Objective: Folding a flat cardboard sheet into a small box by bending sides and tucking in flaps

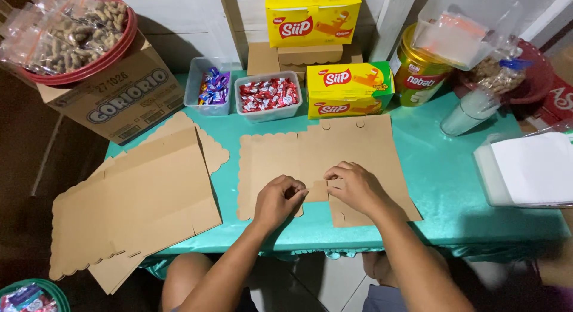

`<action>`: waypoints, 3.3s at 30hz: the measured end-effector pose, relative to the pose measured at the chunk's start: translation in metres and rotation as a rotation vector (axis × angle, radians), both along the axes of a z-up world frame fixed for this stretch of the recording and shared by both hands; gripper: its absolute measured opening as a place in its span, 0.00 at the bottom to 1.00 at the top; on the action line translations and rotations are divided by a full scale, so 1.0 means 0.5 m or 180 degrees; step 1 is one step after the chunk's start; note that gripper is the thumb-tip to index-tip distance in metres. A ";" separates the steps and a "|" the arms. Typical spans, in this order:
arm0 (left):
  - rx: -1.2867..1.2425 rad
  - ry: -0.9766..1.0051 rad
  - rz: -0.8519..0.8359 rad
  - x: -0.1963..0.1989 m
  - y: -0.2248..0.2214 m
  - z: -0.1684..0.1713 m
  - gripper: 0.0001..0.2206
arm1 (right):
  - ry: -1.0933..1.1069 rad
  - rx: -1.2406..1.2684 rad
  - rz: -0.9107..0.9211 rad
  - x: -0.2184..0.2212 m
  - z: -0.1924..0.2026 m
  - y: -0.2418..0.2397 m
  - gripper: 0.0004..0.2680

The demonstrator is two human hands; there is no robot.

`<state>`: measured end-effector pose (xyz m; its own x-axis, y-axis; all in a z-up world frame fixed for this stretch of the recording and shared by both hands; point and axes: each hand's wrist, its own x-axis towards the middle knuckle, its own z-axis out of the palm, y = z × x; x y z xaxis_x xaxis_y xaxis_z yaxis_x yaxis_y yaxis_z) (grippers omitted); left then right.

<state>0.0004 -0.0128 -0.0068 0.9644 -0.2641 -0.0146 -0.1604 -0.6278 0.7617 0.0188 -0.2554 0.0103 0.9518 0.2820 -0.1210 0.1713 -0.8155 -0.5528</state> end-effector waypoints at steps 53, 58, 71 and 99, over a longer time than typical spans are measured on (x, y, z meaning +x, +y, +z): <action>-0.0113 -0.0442 -0.0904 -0.006 0.015 0.033 0.08 | 0.0672 0.0225 0.0303 -0.030 0.019 -0.016 0.07; 0.0141 -0.0545 -0.0929 -0.012 0.008 0.037 0.08 | 0.0646 -0.0135 0.0819 -0.046 0.041 -0.011 0.11; 0.0029 -0.1111 -0.1805 -0.041 -0.063 0.073 0.19 | 0.0976 -0.0851 -0.0181 -0.104 0.025 -0.157 0.25; -0.0095 0.0815 0.0088 0.034 -0.129 -0.001 0.08 | 0.0105 0.0681 -0.0833 -0.054 -0.044 -0.204 0.08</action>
<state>0.0173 -0.0772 -0.0072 0.9371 -0.2416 -0.2519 0.0571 -0.6059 0.7935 -0.0081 -0.3575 -0.0116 0.9918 0.0509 -0.1173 -0.0493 -0.6943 -0.7180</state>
